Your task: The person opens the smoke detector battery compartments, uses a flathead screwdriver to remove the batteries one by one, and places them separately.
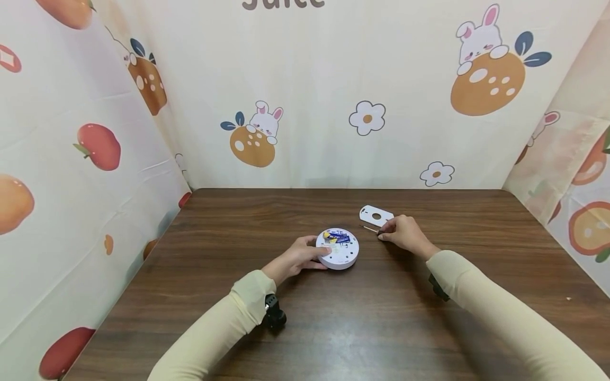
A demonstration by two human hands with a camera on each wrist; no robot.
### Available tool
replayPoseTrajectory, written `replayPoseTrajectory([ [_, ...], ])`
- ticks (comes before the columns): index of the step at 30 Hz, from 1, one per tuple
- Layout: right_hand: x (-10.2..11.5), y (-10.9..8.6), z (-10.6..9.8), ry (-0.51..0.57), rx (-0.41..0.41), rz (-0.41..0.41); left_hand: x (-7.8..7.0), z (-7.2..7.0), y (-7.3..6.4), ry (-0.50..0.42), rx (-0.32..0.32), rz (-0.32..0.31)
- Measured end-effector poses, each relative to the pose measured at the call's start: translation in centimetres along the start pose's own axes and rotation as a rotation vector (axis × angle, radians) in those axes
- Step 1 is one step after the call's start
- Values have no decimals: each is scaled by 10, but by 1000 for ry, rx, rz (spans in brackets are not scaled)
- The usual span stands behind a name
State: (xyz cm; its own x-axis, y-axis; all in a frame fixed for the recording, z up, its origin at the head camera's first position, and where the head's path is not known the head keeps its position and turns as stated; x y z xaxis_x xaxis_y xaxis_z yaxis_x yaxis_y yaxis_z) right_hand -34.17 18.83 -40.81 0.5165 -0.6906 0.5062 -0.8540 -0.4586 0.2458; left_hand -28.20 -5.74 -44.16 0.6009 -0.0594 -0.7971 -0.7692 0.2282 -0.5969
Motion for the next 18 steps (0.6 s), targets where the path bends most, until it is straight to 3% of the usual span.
replayPoseTrajectory([
  [11, 7, 0, -8, -32, 7, -42, -1, 1, -2, 20, 6, -9],
  [18, 33, 7, -21, -55, 0, -121, 0, 0, -3, 16, -1, -12],
])
Point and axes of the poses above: each hand's wrist, its own y-axis towards the middle knuckle, its own z-axis out of the palm, x = y × z, the point moved 7 cm from there along y, towards the middle knuckle, and after that the axes turned 11 degrees about -z, right-handed, at the moved point
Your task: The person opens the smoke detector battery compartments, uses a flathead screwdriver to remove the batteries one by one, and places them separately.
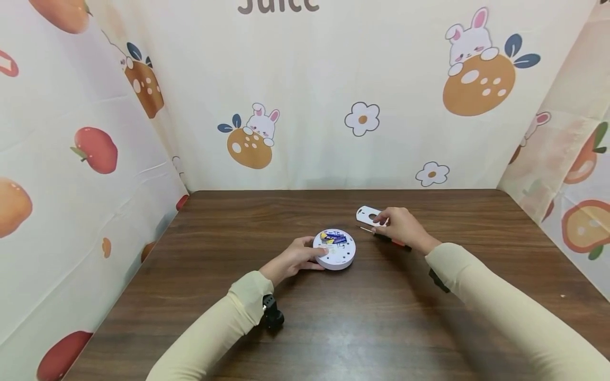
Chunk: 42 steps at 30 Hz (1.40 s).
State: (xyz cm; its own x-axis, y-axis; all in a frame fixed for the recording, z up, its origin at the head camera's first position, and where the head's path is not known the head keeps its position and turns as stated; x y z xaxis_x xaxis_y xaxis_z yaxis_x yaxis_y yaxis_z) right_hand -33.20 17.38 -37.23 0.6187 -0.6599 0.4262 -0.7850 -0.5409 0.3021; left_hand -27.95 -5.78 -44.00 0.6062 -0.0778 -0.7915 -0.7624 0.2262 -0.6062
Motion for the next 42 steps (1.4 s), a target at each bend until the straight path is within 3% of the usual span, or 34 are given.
replayPoseTrajectory([
  [10, 65, 23, 8, 83, 61, -206, 1, -4, -1, -15, -5, -5],
  [17, 92, 30, 27, -7, 197, -325, 3, -3, -1, 4, -3, -16],
  [23, 97, 32, 40, -128, 262, -332, 3, -2, -1, 1, -2, -12],
  [31, 98, 34, 46, -153, 266, -336, 2, -3, -1, 14, -6, -21],
  [34, 98, 35, 47, -132, 251, -346, 2, -4, -1, 9, 2, -18],
  [42, 90, 35, 43, 34, 216, -260, 0, -3, -3, -1, 36, 5],
])
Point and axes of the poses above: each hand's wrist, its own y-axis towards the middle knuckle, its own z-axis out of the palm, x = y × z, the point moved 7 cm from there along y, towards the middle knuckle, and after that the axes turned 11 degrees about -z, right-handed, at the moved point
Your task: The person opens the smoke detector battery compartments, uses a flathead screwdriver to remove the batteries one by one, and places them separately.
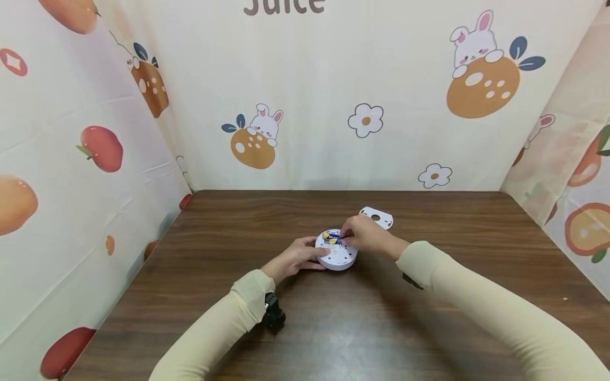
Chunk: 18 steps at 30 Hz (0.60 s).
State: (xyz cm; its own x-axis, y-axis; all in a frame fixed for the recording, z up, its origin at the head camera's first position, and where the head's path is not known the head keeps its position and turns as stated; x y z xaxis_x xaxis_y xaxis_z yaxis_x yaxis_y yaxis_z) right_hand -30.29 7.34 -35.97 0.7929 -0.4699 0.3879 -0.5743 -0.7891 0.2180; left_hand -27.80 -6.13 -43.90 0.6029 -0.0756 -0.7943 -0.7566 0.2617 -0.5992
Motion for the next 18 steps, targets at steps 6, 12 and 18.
replayPoseTrajectory([
  [6, -7, 0, -8, 111, -56, 59, 0, -1, 1, 4, 8, 7],
  [12, -20, 7, -16, 172, -114, 159, 0, -2, 3, 10, 11, 5],
  [18, -37, 15, -17, 193, -157, 225, 0, -2, 5, 7, -1, -3],
])
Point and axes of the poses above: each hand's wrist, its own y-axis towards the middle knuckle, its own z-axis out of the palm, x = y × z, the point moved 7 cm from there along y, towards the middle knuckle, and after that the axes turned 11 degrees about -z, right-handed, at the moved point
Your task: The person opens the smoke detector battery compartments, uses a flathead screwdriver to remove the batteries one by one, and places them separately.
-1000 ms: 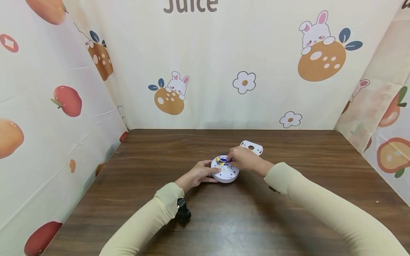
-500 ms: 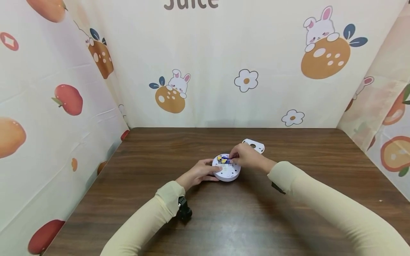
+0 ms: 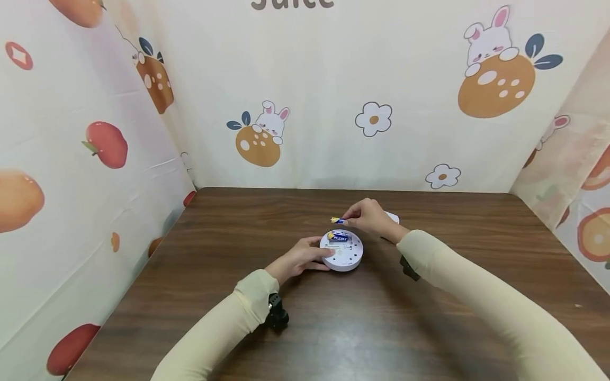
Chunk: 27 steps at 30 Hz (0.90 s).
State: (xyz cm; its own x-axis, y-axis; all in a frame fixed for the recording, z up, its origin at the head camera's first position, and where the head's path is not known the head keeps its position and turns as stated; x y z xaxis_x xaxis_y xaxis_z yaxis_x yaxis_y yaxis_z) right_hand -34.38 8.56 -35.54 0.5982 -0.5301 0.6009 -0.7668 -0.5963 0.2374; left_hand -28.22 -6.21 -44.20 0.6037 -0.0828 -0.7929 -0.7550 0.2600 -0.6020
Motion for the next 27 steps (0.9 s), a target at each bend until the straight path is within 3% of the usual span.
replayPoseTrajectory([
  [14, -37, 20, 15, -8, -35, 102, 2, -2, 1, 5, -19, -30],
  [27, -50, 27, 28, -150, -23, 120, 2, -2, 0, -7, -31, -35],
])
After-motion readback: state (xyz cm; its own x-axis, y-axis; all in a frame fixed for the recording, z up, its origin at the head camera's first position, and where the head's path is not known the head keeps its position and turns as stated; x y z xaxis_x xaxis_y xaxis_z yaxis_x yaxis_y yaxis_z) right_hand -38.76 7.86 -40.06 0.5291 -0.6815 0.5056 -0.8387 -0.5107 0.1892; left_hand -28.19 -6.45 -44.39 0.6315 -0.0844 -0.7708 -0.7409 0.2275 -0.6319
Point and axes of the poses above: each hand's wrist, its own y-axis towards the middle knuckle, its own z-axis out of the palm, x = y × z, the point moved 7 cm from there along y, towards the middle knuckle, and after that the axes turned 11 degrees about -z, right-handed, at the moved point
